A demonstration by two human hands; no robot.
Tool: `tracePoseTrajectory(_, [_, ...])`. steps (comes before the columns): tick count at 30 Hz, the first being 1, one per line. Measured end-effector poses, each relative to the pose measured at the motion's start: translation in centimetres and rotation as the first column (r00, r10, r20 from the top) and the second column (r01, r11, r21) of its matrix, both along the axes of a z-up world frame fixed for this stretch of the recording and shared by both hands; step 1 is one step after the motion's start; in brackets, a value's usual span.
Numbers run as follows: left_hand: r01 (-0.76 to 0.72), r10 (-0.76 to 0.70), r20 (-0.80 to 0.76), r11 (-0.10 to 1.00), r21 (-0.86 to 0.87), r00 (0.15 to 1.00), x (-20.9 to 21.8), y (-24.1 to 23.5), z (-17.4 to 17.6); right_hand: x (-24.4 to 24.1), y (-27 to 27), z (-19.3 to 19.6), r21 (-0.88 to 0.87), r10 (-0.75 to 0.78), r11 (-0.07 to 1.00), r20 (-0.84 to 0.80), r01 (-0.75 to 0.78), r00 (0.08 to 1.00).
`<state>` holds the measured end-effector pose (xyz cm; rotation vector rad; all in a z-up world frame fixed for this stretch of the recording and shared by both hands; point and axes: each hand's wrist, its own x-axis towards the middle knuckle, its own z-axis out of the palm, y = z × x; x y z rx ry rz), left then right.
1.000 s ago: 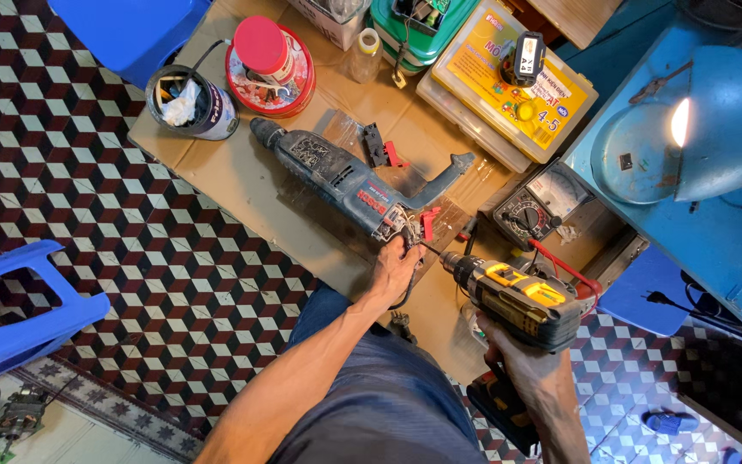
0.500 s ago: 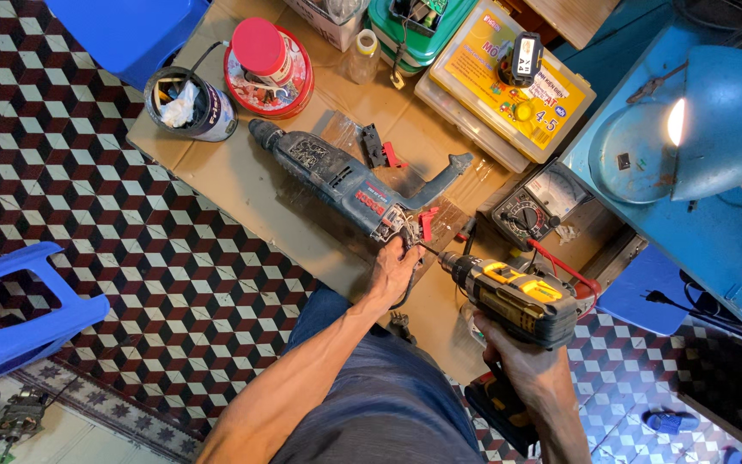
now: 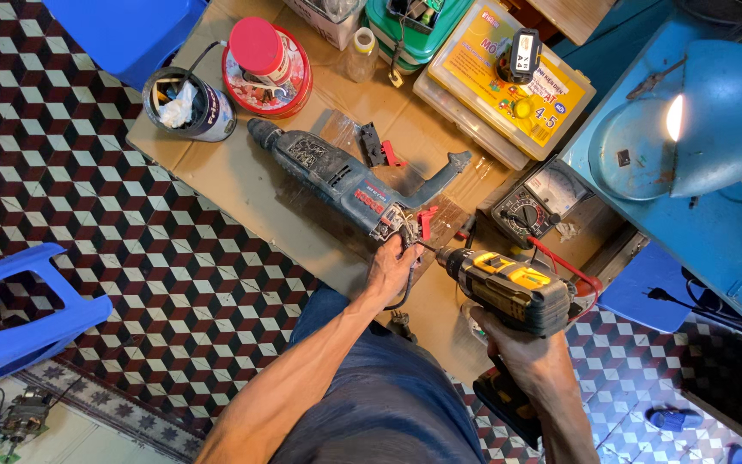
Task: The person repairs a corded power drill by removing the battery pack, stripping wires, and connecting them to the tool's internal wiring. They use pliers and a screwdriver to manipulate the components and secure the connections.
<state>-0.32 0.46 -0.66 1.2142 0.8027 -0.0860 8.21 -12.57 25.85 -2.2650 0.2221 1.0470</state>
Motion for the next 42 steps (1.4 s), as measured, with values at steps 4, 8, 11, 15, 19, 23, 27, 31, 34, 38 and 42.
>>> tracePoseTrajectory(4, [-0.029,0.03,0.027,0.999,-0.034,0.999,0.0,-0.2,-0.5,0.1,0.0,0.3,-0.027,-0.013,1.0,-0.015,0.013,1.0])
tracePoseTrajectory(8, [-0.039,0.04,0.051,0.999,-0.034,0.998,-0.1,-0.4,-1.0,0.1,-0.1,0.5,-0.001,-0.019,1.0,-0.007,0.019,1.0])
tracePoseTrajectory(11, [-0.058,0.063,0.103,0.997,-0.051,0.993,-0.1,-0.4,-1.2,0.0,-0.4,0.4,-0.038,-0.011,0.999,-0.024,0.01,1.0])
tracePoseTrajectory(15, [-0.018,0.019,0.018,0.999,-0.036,1.0,0.1,-0.1,-0.9,-0.6,-1.3,0.4,0.005,-0.112,0.994,-0.007,0.112,0.994])
tracePoseTrajectory(19, [-0.004,0.005,0.019,0.999,-0.042,1.0,0.4,0.4,0.2,-1.9,-3.9,1.8,0.075,-0.319,0.946,0.025,0.316,0.947])
tracePoseTrajectory(23, [0.058,-0.058,-0.005,0.998,0.004,0.998,-0.2,1.3,1.2,-4.3,-8.1,2.1,0.421,-0.66,0.694,0.046,0.584,0.75])
tracePoseTrajectory(27, [0.083,-0.081,0.039,0.995,-0.063,0.996,0.2,1.1,1.2,-7.1,-14.7,-0.2,0.604,-0.869,0.424,0.062,0.675,0.491])
tracePoseTrajectory(31, [0.117,-0.12,-0.027,0.988,-0.101,0.992,0.3,2.0,1.2,-12.5,-21.3,-4.9,0.704,-0.983,0.035,-0.105,0.71,0.152])
tracePoseTrajectory(34, [0.179,-0.191,-0.105,0.978,-0.109,0.976,0.7,2.5,2.1,-17.6,-24.2,-9.7,0.744,-0.981,-0.184,-0.181,0.642,-0.071])
tracePoseTrajectory(38, [0.218,-0.236,-0.141,0.967,-0.132,0.961,1.2,3.0,3.5,-22.9,-24.4,-15.9,0.676,-0.87,-0.478,-0.454,0.561,-0.193])
tracePoseTrajectory(42, [0.271,-0.293,-0.131,0.949,-0.163,0.947,1.3,3.3,3.6,-29.0,-19.9,-19.1,0.591,-0.88,-0.474,-0.287,0.653,-0.379])
